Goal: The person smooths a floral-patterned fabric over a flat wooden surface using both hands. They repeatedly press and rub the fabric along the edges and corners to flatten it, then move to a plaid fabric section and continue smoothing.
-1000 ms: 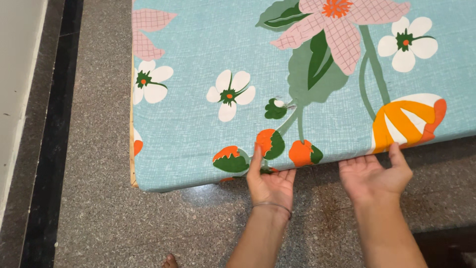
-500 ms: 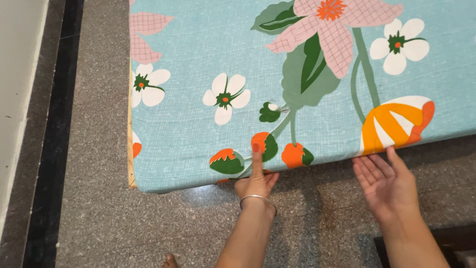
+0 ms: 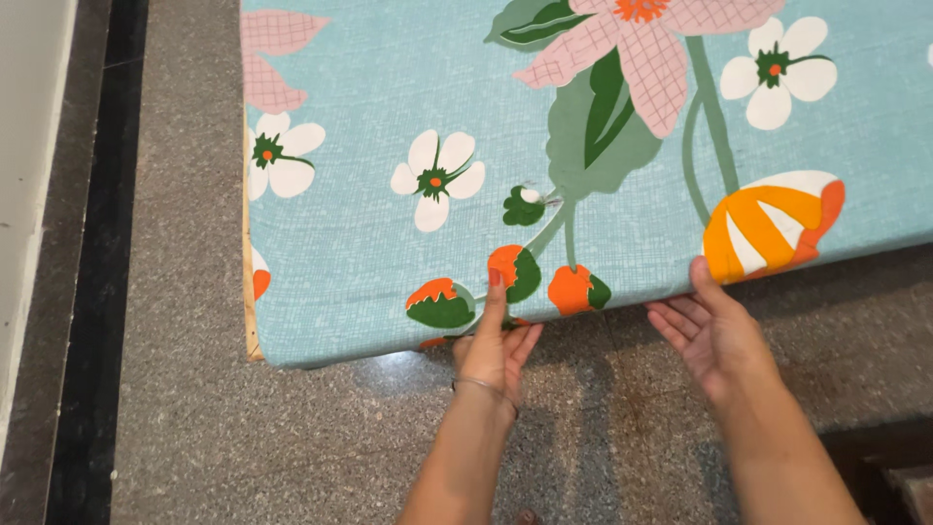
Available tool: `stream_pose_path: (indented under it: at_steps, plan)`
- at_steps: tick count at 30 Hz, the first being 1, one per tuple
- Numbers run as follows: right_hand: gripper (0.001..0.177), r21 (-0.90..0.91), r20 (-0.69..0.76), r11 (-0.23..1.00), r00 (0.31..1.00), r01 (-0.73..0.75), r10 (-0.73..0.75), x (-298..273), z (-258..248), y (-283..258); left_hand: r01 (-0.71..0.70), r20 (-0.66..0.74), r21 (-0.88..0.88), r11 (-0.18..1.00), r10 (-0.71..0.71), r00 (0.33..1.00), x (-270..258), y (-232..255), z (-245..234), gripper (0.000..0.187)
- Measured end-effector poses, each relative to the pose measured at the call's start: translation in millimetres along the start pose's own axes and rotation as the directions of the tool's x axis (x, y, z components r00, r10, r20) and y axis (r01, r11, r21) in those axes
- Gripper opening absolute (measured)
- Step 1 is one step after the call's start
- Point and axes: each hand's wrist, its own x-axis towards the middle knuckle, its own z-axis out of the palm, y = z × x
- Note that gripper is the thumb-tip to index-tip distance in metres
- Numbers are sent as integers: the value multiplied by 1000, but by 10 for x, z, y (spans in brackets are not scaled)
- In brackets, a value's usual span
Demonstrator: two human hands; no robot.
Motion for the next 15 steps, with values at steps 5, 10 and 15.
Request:
stream_pose_path:
  at_steps: [5,10,15]
  plan:
    - [62,-27,-26,997,997,-74,74,88,-128,-55,-9,-211,153,988,42,977,-13,-54,101,72]
    - [66,93,-35,983,986,-156,160,245,-106,-54,1,-136,166,986,22,990,113,-211,0,66]
    - [65,59,-202,992,972,-114,124,241,-195,130,9,45,71,997,-13,999,40,-804,159,54]
